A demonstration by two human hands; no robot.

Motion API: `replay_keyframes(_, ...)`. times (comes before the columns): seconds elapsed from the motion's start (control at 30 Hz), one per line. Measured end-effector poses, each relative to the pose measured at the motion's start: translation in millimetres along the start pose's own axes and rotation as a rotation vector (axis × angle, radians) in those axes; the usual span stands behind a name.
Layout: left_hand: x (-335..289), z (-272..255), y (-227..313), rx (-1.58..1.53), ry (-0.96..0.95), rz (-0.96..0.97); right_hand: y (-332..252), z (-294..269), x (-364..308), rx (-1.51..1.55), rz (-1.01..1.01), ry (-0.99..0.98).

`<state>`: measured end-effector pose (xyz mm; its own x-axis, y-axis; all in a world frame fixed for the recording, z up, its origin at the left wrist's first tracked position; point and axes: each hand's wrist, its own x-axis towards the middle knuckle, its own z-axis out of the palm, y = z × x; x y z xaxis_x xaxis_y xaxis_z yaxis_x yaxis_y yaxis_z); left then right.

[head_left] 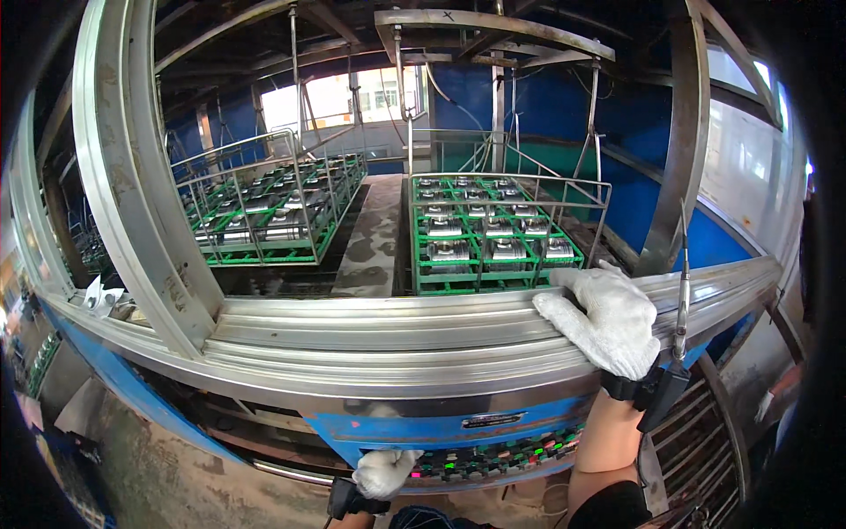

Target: Operating an industrial parts washer to clean metal engine components.

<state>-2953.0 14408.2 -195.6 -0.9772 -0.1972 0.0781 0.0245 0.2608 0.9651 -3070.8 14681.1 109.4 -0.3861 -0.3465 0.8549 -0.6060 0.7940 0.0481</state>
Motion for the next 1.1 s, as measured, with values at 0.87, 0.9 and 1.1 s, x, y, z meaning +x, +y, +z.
replay_keyframes(0.87,-1,4,0,0.259,0.075,-0.143,-2,-7,-1,0.040,0.144,-0.230)
replay_keyframes(0.9,-1,4,-10,0.259,0.078,-0.146,-4,-10,1,0.045,0.157,-0.244)
replay_keyframes(1.1,-6,14,1,-0.215,0.052,-0.147,-5,-11,-2,0.024,0.085,-0.146)
